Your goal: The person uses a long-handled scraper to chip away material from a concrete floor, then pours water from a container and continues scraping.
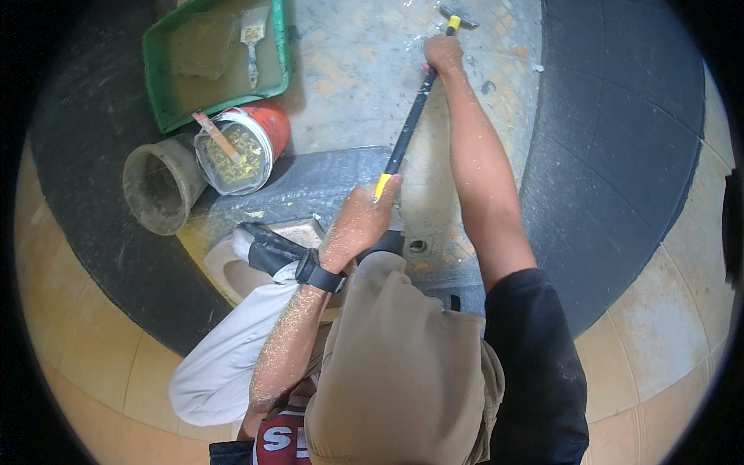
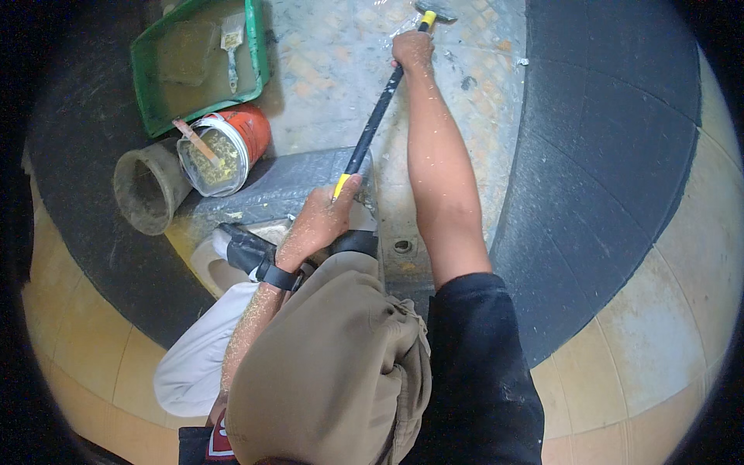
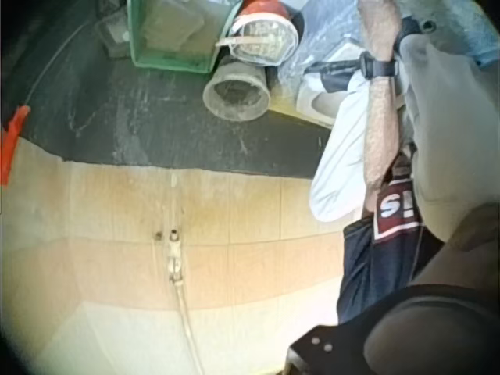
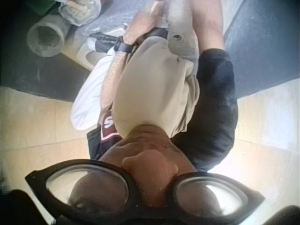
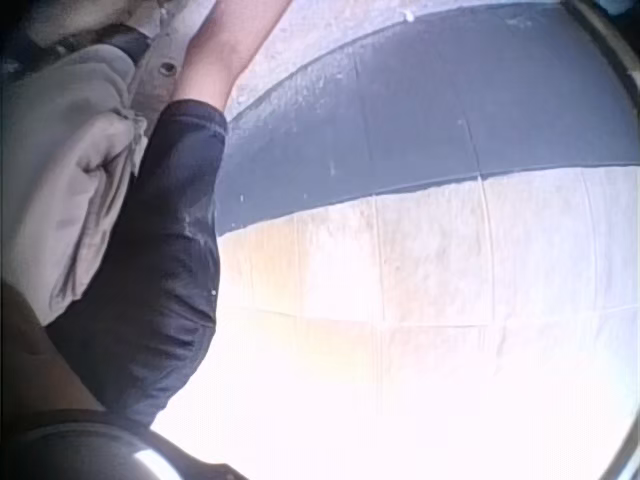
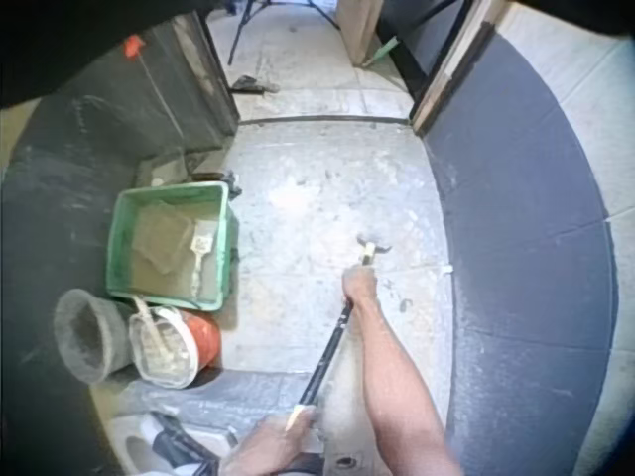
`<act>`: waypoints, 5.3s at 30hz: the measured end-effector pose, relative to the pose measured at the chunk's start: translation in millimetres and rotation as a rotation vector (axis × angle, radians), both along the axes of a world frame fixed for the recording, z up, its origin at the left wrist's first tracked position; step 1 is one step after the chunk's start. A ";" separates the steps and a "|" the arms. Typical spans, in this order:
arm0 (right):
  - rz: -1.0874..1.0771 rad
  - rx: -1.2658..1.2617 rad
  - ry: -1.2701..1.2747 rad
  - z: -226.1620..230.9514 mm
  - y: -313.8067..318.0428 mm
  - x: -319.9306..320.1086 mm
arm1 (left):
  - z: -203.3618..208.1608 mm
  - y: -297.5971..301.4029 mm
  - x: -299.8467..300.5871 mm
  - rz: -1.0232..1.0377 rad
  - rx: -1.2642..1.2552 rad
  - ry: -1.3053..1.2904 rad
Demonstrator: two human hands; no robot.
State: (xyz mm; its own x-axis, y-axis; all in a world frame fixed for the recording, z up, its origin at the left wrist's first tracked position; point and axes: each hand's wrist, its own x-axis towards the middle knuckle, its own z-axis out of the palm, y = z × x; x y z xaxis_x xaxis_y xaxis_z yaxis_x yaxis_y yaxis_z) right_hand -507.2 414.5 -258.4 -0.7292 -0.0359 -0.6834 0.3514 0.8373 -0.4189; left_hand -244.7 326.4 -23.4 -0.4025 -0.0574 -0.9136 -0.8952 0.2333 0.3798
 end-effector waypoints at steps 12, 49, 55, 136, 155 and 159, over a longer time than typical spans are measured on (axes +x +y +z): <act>-0.166 0.052 0.009 28.8 16.8 42.1 | -16.5 1.2 39.3 -0.065 0.025 0.105; -0.401 -0.099 -0.049 43.9 -5.7 98.1 | 2.8 -3.7 85.8 -0.012 0.053 -0.036; 0.168 0.202 0.346 -42.4 44.5 12.4 | -30.6 20.3 25.0 -0.026 0.065 0.145; -0.596 -0.377 0.015 10.3 -77.1 63.3 | 34.1 -33.2 74.0 0.003 -0.301 0.089; -0.611 -0.484 0.092 -17.7 -64.5 10.1 | 18.8 -17.0 35.1 0.008 -0.288 0.144; -0.580 -0.440 0.070 -23.1 -66.2 32.0 | 29.3 -16.4 48.8 0.032 -0.289 0.078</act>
